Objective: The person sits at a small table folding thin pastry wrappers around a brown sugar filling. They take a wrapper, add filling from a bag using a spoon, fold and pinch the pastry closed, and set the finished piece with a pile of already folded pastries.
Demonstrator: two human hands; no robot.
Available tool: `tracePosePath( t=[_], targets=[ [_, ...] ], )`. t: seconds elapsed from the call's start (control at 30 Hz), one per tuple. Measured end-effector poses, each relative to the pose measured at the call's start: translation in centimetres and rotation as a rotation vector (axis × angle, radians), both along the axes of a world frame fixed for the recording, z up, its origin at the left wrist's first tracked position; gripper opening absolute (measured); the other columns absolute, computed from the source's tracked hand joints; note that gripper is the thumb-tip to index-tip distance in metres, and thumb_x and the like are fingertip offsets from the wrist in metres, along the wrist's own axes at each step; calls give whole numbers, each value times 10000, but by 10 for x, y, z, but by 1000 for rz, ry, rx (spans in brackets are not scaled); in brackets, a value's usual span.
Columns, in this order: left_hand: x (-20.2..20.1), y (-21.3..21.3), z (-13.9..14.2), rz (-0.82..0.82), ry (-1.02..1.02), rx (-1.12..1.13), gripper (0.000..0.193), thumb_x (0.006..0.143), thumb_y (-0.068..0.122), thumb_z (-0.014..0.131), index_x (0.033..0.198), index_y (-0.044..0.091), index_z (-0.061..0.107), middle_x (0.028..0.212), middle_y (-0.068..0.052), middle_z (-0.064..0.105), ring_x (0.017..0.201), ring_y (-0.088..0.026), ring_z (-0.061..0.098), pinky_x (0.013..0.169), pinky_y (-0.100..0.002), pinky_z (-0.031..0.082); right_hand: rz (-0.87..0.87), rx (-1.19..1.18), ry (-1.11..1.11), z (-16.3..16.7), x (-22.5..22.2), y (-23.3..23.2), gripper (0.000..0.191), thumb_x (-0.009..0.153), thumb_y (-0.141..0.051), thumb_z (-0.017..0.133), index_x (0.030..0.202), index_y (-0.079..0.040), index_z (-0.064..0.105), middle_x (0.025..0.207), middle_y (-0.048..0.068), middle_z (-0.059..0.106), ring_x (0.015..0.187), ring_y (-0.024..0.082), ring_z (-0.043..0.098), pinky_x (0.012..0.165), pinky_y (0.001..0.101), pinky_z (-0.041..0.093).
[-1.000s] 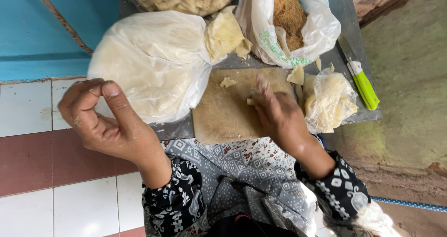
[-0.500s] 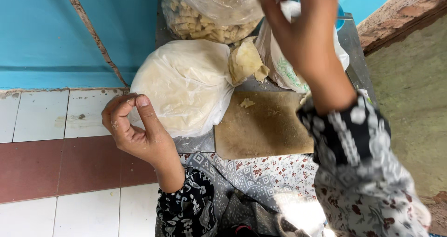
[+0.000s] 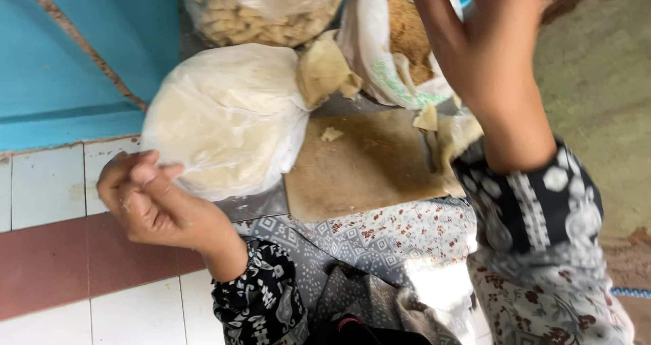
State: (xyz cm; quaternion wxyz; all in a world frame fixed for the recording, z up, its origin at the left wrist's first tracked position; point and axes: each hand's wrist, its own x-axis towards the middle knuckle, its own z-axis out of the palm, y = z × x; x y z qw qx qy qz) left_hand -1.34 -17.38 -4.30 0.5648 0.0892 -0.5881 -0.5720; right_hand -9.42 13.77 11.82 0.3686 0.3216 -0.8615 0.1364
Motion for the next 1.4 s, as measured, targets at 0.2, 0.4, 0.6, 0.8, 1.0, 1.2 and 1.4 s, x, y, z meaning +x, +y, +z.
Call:
tracePosePath(
  t=[0.2,0.4,0.6,0.8,1.0,1.2,1.4],
  targets=[
    [18,53,4,-163,5,-228,146,1131,87,633,1034,-18,663,1142,-92,586,1094,-226,670,691,-251,601,-305,-279,-163,-44,141,105,30,1069,44,710,1054,31,731,985,159,721,900,253,660,817,354,492],
    [40,90,11,-248,-147,-513,132,1081,26,720,1183,24,637,1174,-115,639,1115,-261,612,1009,-393,501,-339,-403,-477,-80,177,136,106,1021,-39,643,1104,5,692,1195,134,714,1017,246,707,921,345,579],
    [59,119,7,-322,-190,-617,127,1006,7,713,1115,28,651,1101,-117,659,1062,-298,648,939,-409,518,-115,-321,-351,-101,147,108,188,959,-31,705,1143,7,715,1124,193,686,1062,339,687,926,397,551],
    [70,114,5,-254,-272,-560,106,1009,13,706,1100,28,653,1097,-112,679,1059,-301,667,941,-404,539,96,-207,-492,-117,47,14,134,952,-43,687,1076,0,714,1107,202,710,994,394,679,881,435,546],
    [81,101,6,-181,-290,-598,121,965,35,732,1068,37,668,1061,-123,670,985,-304,683,852,-389,547,132,-198,-390,-105,-26,-52,366,705,-105,802,1019,49,698,1046,250,667,936,441,642,826,473,518],
    [78,92,19,-208,-285,-573,106,988,32,720,1077,32,663,1069,-113,681,988,-280,697,864,-365,561,71,-216,-417,-96,-44,-54,109,835,-71,748,935,-31,737,1018,189,711,893,410,686,810,469,539],
    [32,112,34,-505,-364,-350,216,1055,135,647,1239,32,695,1195,-120,753,1036,-198,744,875,-308,593,152,-863,-804,-86,-48,-48,25,972,-73,621,986,-52,621,903,74,725,755,195,704,660,323,590]
  ],
)
